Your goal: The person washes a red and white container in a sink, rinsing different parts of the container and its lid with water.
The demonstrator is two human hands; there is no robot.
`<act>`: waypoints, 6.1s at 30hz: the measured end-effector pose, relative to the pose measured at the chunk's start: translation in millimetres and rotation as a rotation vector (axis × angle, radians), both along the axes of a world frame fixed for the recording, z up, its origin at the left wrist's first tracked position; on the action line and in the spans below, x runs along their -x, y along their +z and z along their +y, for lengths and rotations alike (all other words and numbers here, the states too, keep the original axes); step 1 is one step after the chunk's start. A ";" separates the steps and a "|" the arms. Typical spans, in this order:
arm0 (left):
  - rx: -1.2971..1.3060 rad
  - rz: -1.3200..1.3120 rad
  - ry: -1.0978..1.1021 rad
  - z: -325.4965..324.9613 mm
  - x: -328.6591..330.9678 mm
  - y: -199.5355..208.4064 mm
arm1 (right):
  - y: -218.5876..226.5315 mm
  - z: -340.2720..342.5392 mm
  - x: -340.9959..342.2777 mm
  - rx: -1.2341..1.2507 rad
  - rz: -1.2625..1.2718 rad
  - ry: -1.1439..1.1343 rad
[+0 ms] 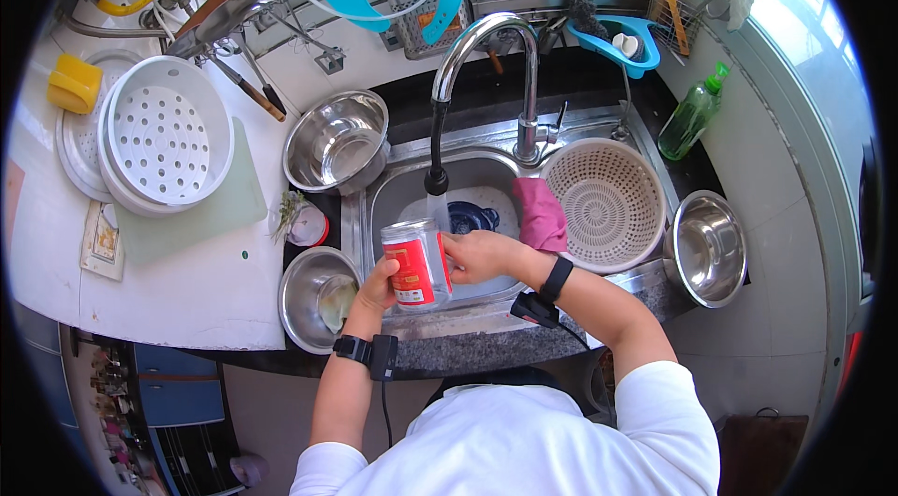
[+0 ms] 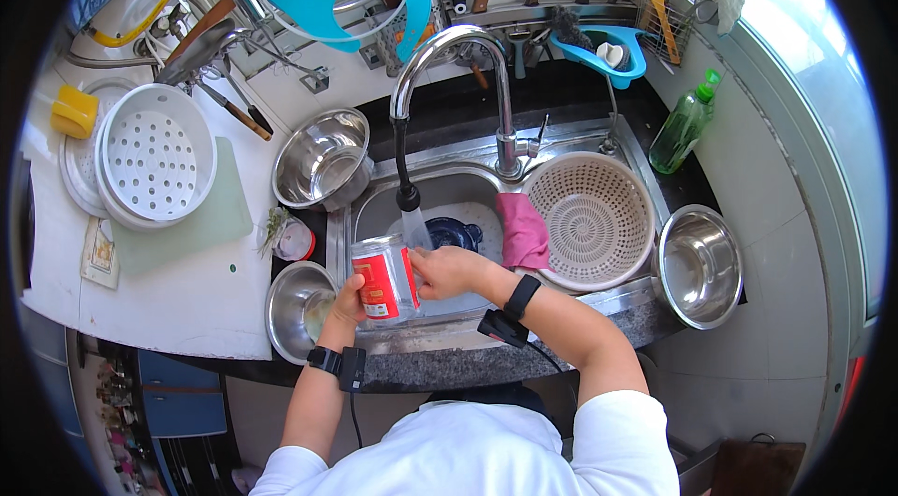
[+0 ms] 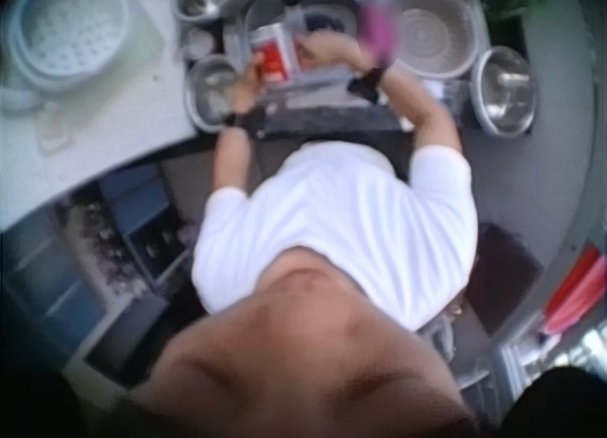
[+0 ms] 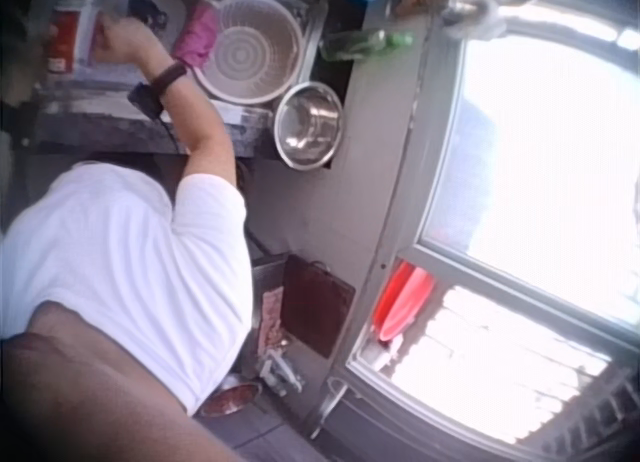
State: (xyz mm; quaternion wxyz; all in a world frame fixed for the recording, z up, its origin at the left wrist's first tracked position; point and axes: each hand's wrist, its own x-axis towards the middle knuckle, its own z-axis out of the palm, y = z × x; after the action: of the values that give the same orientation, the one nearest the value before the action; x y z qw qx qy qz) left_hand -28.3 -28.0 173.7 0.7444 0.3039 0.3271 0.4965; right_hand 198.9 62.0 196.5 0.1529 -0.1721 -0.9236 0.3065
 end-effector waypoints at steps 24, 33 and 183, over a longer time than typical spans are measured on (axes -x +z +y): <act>0.109 -0.146 0.207 11.5 26.4 -42.9 | -105.1 21.0 62.8 1.851 0.748 -0.566; 0.021 0.445 0.098 6.3 4.9 20.2 | -92.3 41.0 54.9 1.338 0.572 -0.831; -2.905 0.060 0.852 -496.4 -965.5 274.5 | 194.0 -766.8 -485.7 -1.030 0.035 -2.633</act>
State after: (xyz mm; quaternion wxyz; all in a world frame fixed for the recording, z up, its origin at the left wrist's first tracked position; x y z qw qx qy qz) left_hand 937.2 -524.4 448.3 -0.3946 0.6482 -0.3569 0.5447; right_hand 684.6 -704.8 390.5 0.3789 -0.8177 -0.0945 -0.4229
